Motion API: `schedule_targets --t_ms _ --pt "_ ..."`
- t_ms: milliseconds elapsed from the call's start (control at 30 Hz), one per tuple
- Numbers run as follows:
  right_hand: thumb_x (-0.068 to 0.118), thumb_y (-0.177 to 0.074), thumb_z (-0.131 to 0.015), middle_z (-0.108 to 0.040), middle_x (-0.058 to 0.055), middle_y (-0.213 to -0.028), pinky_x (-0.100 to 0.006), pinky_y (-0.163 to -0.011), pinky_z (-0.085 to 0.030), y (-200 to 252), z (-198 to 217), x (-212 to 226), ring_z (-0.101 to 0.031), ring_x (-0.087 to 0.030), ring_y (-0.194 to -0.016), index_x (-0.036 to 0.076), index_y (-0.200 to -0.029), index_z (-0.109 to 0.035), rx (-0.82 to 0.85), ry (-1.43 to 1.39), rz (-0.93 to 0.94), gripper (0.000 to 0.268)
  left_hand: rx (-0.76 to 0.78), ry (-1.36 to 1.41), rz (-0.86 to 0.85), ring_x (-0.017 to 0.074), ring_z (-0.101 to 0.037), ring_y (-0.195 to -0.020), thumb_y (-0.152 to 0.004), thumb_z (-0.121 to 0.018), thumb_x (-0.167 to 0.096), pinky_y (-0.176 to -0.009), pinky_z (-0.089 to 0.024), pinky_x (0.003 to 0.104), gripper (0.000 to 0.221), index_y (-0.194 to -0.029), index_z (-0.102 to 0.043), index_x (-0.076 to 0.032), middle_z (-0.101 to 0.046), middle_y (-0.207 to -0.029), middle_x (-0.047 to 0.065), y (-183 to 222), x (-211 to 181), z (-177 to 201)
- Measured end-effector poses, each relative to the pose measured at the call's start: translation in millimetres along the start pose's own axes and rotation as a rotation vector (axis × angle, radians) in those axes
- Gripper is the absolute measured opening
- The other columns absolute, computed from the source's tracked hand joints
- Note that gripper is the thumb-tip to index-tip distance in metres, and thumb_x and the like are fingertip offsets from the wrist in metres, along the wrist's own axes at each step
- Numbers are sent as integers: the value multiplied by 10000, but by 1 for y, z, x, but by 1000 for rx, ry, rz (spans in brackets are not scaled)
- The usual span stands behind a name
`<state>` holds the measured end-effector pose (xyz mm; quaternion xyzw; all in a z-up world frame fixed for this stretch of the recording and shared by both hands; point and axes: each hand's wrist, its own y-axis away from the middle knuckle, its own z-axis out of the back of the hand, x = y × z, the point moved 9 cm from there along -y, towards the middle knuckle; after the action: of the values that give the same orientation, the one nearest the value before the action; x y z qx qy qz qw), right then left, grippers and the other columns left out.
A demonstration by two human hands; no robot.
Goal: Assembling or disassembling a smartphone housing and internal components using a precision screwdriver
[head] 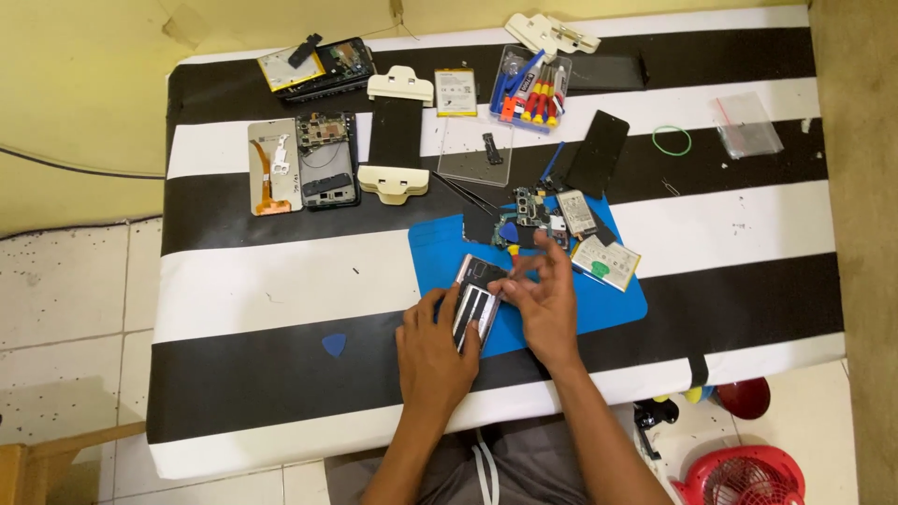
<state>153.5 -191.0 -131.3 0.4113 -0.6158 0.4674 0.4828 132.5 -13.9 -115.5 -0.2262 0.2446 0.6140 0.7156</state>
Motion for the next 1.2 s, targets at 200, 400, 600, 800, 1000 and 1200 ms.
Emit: schedule_targets --t_ms 200,400,600,800,1000,1200 --pt "-84 -938 -679 -662 -148 -901 -421 -790 -651 7 13 -8 -756 -289 -916 -29 -996 -675 -137 169 10 81 -11 19 -26 331 -531 -1182 -956 -598 -312 -865 -431 440 509 -1427 -567 -124 -562 -1313 127 0 0 -1" --pt "-93 -892 -698 -662 -127 -1021 -278 -822 -633 12 -3 -1 -686 -173 -831 -40 -971 -644 -97 136 -8 110 -206 -17 -134 312 -541 -1076 -876 -649 -249 -849 -419 432 513 -1342 -587 -43 -575 -1293 166 4 -9 10" --pt "-77 -912 -691 -649 -140 -1093 -268 -833 -634 14 -3 9 -714 -187 -870 -48 -966 -598 -144 203 58 112 -223 -17 -151 311 -540 -1067 -879 -654 -255 -853 -417 427 515 -1343 -590 -41 -574 -1306 168 5 -8 10" --pt "-87 -905 -686 -672 -145 -1092 -271 -806 -635 13 -4 9 -714 -189 -844 -58 -952 -615 -138 225 53 90 -210 -3 -141 314 -540 -1083 -879 -655 -253 -860 -420 436 516 -1345 -587 -42 -577 -1307 167 3 -9 10" --pt "-151 -781 -688 -652 -86 -929 -295 -721 -541 36 -50 59 -639 -198 -810 39 -899 -660 5 776 434 225 -176 -10 -119 300 -540 -1082 -862 -665 -254 -854 -413 427 525 -1348 -591 -68 -572 -1305 135 3 -5 7" --pt "-79 -742 -779 -618 -81 -902 -323 -771 -563 49 -67 68 -683 -220 -907 26 -885 -653 124 957 528 217 -207 -13 -162 302 -549 -1075 -834 -710 -215 -814 -421 404 554 -1347 -595 -42 -575 -1307 156 6 -8 8"
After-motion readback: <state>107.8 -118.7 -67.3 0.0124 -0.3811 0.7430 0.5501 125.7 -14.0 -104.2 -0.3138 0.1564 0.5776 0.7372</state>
